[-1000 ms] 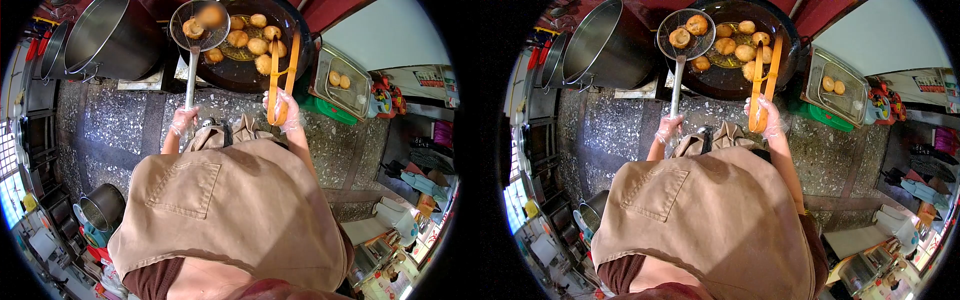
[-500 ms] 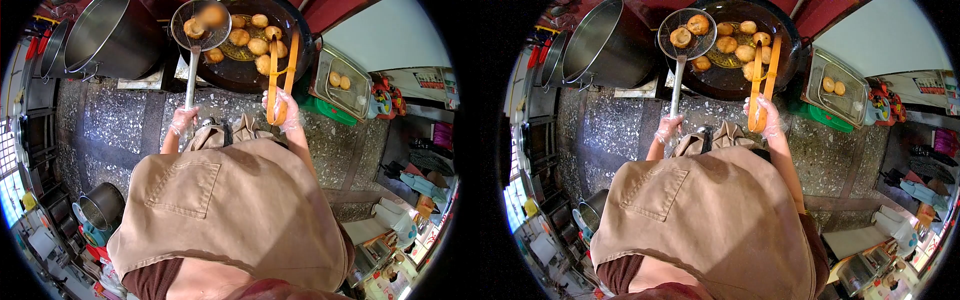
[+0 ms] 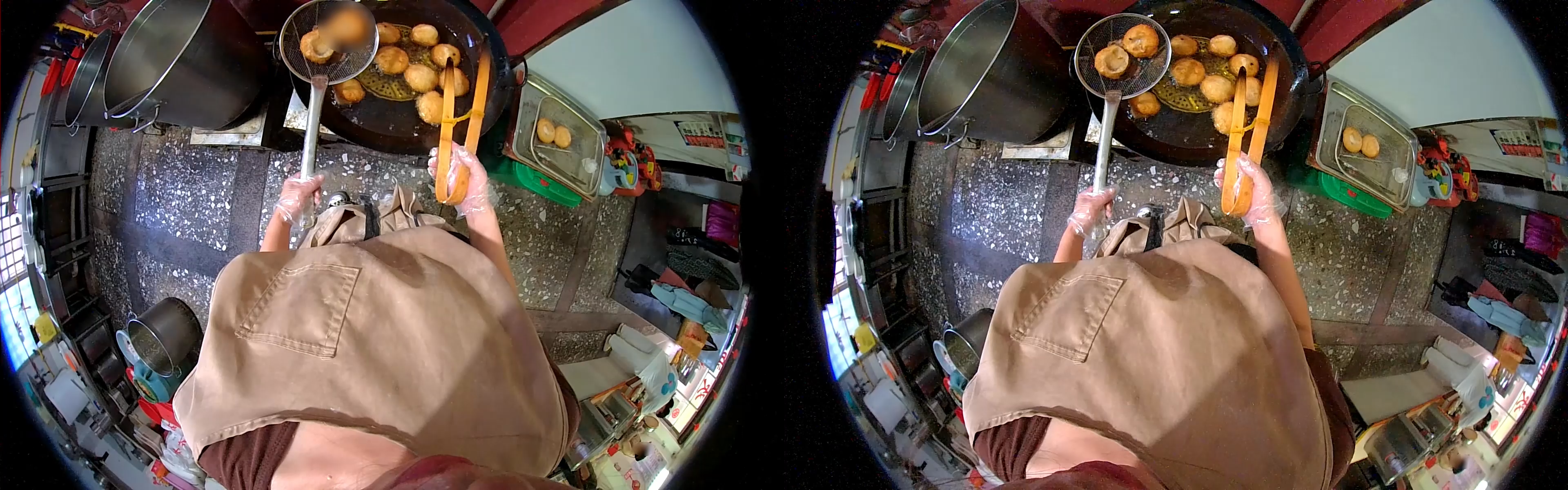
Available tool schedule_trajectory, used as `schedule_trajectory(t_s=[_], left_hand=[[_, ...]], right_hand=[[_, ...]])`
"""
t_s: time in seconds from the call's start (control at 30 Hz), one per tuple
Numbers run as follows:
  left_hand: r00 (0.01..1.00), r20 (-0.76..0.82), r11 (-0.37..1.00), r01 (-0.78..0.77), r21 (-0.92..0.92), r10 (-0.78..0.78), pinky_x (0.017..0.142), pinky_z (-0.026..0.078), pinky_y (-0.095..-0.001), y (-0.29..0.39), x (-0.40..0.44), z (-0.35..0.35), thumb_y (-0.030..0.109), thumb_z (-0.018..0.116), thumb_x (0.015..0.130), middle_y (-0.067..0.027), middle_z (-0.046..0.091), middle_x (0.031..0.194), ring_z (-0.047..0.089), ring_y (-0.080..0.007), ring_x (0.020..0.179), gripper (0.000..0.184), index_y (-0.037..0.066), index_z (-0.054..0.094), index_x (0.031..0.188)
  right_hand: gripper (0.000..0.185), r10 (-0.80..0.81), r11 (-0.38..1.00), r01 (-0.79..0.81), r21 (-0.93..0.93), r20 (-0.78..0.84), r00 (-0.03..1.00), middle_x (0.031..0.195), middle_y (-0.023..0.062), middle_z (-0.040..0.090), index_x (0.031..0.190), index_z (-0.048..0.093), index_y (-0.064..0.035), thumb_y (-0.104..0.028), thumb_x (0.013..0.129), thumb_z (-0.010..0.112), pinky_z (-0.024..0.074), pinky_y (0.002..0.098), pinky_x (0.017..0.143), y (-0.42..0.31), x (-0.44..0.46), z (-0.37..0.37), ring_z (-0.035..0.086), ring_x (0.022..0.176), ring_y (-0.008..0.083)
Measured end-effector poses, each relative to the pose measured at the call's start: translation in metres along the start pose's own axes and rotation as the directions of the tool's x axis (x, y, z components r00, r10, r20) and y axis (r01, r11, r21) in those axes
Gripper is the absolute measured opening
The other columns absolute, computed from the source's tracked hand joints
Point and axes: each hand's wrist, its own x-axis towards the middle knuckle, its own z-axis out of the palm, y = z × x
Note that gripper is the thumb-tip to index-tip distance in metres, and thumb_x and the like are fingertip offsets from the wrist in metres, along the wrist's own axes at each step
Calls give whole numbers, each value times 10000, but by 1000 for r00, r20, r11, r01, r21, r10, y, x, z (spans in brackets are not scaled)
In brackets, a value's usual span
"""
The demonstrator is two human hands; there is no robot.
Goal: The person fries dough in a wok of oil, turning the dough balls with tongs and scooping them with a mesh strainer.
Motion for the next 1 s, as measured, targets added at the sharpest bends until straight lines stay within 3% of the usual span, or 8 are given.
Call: schedule_trajectory(t_s=[1.0], left_hand=[[1000, 15, 999, -12, 30, 12, 437, 396, -233, 3, -2, 1, 183, 645, 811, -15, 531, 577, 485, -90, 463, 180, 31, 548, 800]], right_hand=[[324, -15, 1000, 15, -12, -34, 999, 901, 118, 611, 1031, 538, -23, -265, 818, 575, 514, 337, 716, 0, 1, -5, 613, 784, 215]])
